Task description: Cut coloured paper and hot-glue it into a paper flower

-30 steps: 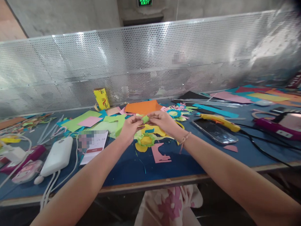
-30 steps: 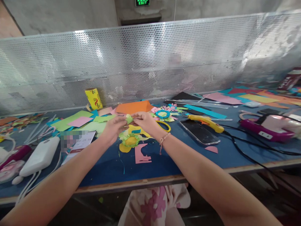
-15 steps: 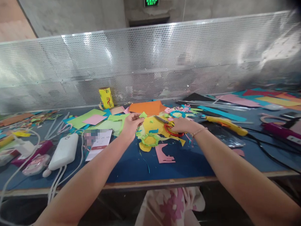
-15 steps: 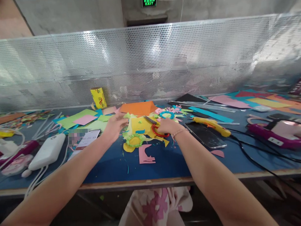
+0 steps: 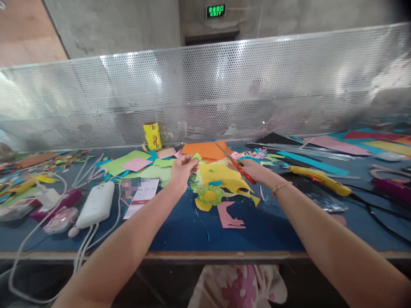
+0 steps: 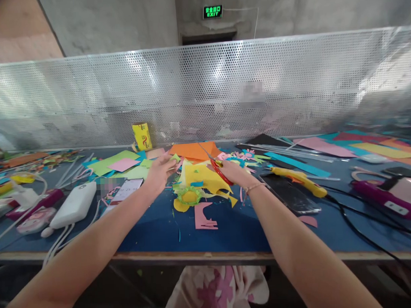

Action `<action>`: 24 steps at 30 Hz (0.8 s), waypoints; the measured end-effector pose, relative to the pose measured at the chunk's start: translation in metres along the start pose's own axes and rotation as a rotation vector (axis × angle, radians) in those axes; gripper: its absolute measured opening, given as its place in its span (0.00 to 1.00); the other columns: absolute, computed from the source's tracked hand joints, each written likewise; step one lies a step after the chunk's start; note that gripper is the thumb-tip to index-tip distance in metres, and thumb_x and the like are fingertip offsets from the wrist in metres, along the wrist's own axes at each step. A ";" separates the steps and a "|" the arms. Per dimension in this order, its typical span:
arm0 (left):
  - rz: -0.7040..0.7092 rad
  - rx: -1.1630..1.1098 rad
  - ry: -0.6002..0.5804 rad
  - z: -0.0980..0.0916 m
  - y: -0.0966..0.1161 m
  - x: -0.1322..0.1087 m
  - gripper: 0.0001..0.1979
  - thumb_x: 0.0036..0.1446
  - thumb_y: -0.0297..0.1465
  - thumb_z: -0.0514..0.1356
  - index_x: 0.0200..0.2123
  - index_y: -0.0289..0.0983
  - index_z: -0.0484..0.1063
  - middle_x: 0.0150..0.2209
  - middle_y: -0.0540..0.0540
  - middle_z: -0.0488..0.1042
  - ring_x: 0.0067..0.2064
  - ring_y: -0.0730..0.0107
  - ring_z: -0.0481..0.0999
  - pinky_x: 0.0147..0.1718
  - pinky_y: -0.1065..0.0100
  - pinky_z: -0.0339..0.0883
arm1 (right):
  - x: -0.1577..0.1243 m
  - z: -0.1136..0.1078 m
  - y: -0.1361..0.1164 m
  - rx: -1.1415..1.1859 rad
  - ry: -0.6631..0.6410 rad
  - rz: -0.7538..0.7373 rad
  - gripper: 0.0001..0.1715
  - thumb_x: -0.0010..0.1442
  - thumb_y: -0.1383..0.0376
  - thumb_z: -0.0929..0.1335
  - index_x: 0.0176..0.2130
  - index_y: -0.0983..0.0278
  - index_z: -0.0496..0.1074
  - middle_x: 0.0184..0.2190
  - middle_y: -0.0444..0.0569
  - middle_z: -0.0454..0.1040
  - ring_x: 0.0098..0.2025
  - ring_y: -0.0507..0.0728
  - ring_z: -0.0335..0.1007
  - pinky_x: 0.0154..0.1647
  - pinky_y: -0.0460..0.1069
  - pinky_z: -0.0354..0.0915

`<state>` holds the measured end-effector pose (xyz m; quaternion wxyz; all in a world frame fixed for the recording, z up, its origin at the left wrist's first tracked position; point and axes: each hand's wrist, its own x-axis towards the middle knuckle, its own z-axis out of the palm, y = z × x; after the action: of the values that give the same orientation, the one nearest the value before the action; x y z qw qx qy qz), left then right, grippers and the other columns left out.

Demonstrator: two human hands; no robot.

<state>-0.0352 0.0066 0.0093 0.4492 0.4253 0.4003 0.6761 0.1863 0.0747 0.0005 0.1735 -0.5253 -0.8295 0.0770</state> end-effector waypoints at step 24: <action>0.104 -0.001 0.037 0.001 0.000 0.002 0.08 0.41 0.30 0.64 0.27 0.33 0.71 0.25 0.49 0.70 0.27 0.78 0.67 0.32 0.71 0.63 | -0.030 0.007 -0.069 0.558 -0.115 -0.177 0.24 0.51 0.45 0.62 0.28 0.63 0.63 0.22 0.42 0.58 0.24 0.50 0.57 0.23 0.45 0.61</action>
<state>-0.0349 0.0087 0.0098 0.4063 0.4325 0.3855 0.7065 0.1367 0.0184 0.0091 0.2700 -0.3780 -0.8272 0.3161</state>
